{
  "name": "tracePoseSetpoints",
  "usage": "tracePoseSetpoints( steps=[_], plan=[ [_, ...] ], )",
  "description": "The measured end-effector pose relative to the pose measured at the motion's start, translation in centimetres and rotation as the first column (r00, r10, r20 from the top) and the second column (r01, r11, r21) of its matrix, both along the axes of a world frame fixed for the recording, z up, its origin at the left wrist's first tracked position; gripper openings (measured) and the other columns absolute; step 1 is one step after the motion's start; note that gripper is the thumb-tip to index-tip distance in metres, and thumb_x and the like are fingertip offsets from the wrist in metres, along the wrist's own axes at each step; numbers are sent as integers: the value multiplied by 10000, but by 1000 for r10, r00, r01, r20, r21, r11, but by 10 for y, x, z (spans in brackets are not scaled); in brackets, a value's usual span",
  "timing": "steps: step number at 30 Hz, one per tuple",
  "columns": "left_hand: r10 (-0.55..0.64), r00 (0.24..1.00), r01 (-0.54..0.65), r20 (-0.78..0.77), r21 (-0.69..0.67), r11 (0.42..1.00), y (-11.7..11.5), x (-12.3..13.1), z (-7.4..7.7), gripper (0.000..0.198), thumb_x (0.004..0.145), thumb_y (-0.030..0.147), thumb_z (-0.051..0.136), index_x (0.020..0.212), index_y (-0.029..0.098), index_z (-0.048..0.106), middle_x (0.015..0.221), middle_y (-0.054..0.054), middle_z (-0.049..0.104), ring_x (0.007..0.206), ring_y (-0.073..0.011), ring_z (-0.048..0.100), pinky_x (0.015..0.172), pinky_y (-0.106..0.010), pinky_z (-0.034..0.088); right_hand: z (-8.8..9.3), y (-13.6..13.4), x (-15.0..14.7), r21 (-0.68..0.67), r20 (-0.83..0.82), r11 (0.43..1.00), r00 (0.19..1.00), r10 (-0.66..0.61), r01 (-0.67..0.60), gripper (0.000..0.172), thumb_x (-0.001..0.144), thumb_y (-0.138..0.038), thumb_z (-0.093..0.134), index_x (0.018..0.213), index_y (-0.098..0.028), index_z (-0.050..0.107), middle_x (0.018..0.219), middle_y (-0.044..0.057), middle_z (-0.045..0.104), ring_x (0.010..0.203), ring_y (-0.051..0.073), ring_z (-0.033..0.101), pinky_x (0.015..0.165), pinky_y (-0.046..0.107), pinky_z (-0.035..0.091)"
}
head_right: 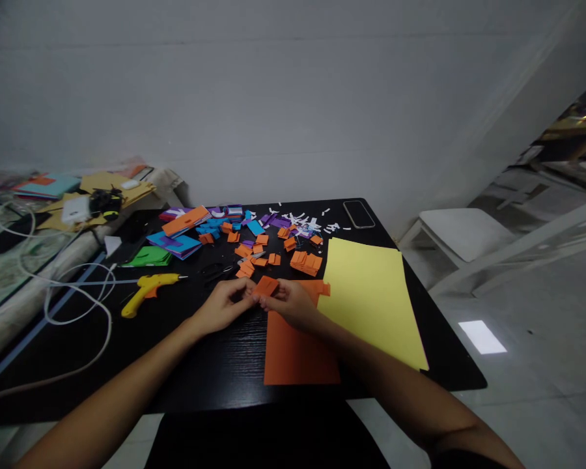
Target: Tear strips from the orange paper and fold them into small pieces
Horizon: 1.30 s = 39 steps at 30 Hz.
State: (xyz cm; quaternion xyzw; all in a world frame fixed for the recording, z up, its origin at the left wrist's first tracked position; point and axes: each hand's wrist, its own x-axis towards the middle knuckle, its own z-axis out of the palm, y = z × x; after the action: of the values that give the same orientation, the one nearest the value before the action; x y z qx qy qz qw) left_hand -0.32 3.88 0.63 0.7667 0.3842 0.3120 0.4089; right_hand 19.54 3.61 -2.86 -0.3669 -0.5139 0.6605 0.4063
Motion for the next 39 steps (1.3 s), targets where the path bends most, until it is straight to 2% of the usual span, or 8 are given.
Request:
tracePoseSetpoints(
  steps=[7, 13, 21, 27, 34, 39],
  plan=[
    [-11, 1000, 11, 26, -23, 1000, 0, 1, -2, 242, 939, 343, 602, 824, 142, 675, 728, -15, 685, 637, -113, 566, 618, -209, 424, 4, 0, 0, -8, 49, 1000, 999, 24, -24, 317, 689, -436, 854, 834, -194, 709, 730, 4, 700, 679, 159, 656, 703, 326, 550],
    [77, 997, -76, 33, -17, 997, 5, -5, -1, 253, 910, 362, 628, 774, 148, 631, 659, 17, 598, 605, -106, 503, 589, -208, 388, 3, 2, 4, 0, 71, 1000, 997, -4, 4, 290, 699, -416, 840, 742, -190, 663, 703, 14, 717, 642, 154, 662, 688, 323, 554],
    [44, 997, -39, 67, -75, 996, 5, -4, -6, 256, 918, 369, 618, 805, 141, 639, 669, 1, 631, 607, -111, 538, 591, -211, 402, 0, 1, 3, -9, 53, 999, 998, -31, 32, 323, 669, -403, 862, 733, -194, 626, 699, 9, 716, 658, 158, 675, 703, 330, 563],
    [23, 996, -13, 88, -106, 994, 6, -5, -6, 252, 919, 372, 622, 833, 137, 648, 690, -4, 649, 613, -111, 558, 596, -209, 412, -1, 1, 4, -2, 41, 1000, 999, -26, 27, 329, 673, -396, 863, 744, -180, 626, 690, 4, 707, 654, 150, 669, 697, 320, 559],
    [-3, 1000, 5, 31, -82, 997, 3, -3, -3, 262, 912, 375, 640, 832, 129, 679, 704, -16, 665, 615, -110, 542, 601, -212, 414, -3, 0, 1, 1, -2, 1000, 1000, -8, 8, 347, 693, -420, 858, 875, -176, 693, 770, 15, 716, 688, 149, 662, 691, 315, 550],
    [6, 1000, -5, 20, -46, 999, 3, -4, 0, 243, 916, 348, 629, 825, 129, 679, 697, -11, 663, 620, -108, 545, 607, -208, 420, -4, 1, 1, 18, -6, 1000, 1000, 2, -2, 354, 695, -433, 854, 875, -173, 694, 744, 11, 707, 667, 142, 653, 678, 307, 547]
  ],
)
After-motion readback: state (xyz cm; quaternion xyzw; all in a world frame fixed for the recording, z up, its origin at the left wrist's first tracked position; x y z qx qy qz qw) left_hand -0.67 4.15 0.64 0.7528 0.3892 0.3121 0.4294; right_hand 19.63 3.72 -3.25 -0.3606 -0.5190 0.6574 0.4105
